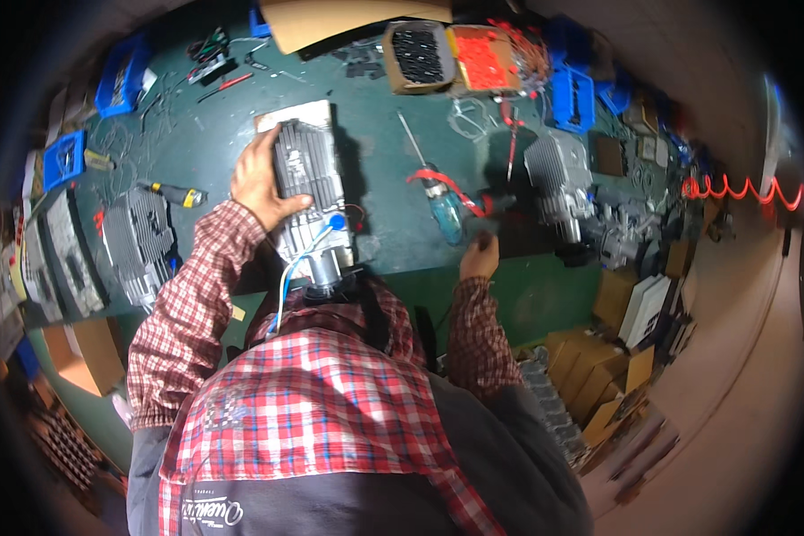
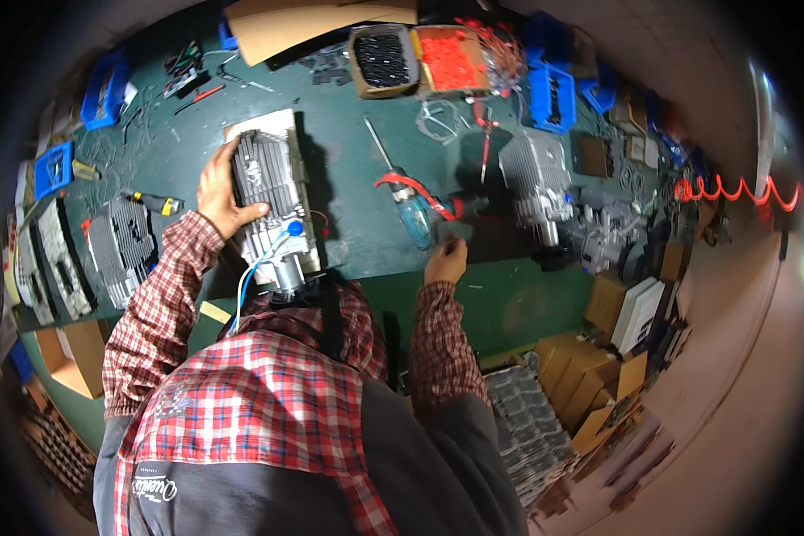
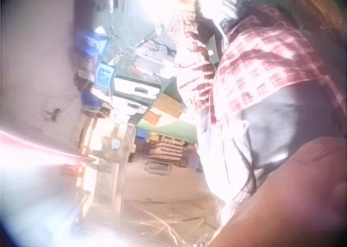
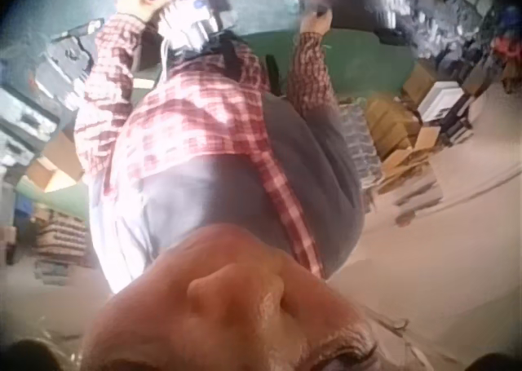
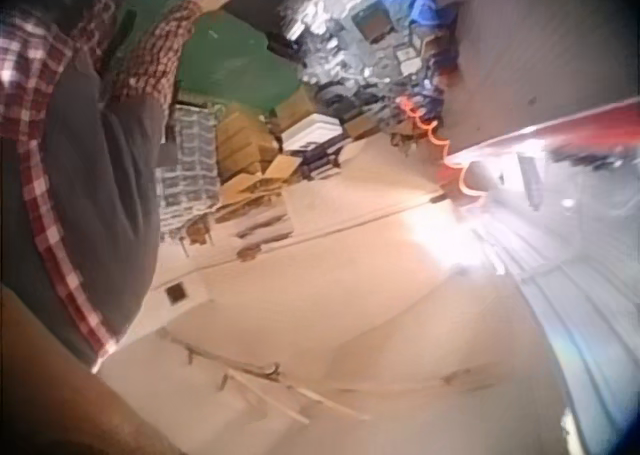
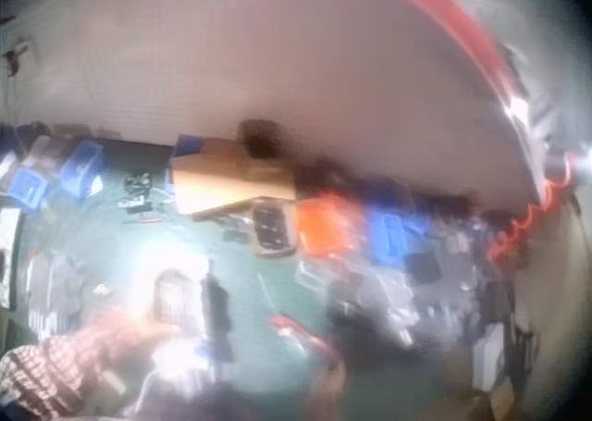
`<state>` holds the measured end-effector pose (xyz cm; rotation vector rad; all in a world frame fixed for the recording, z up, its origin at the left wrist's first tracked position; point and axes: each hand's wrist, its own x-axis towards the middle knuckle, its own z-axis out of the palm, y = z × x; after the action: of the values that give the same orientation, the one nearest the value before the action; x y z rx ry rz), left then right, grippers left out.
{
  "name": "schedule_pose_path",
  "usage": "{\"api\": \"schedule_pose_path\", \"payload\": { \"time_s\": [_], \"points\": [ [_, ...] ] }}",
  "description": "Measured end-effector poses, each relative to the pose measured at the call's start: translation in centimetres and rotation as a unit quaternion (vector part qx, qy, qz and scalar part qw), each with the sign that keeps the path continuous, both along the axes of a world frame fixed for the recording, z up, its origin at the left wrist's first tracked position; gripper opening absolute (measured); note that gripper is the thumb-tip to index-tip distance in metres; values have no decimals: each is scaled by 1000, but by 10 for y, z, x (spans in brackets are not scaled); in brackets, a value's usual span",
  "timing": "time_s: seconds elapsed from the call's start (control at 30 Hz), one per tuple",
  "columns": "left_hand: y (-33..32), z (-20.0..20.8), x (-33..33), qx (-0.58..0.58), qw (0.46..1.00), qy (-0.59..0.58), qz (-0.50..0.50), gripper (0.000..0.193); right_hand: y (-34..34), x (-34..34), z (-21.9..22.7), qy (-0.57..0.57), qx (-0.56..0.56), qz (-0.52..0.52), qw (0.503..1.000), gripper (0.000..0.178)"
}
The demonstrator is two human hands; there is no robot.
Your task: The person assembles a silver finned electronic component on a green workbench. They connect wires, insert screws, and use a cordless drill to tighten fasteners. The person also picks up a small metal piece from a box and places it on the component before continuing to secure it with the drill.
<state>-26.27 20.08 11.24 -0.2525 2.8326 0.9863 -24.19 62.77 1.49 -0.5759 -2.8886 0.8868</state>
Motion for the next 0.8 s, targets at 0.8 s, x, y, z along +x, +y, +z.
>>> {"api": "schedule_pose_path", "payload": {
  "time_s": [0.8],
  "points": [
    [-53,-42,-10,69,982,127,-122,113,57,-21,-24,50,2,8,999,58]
  ]
}}
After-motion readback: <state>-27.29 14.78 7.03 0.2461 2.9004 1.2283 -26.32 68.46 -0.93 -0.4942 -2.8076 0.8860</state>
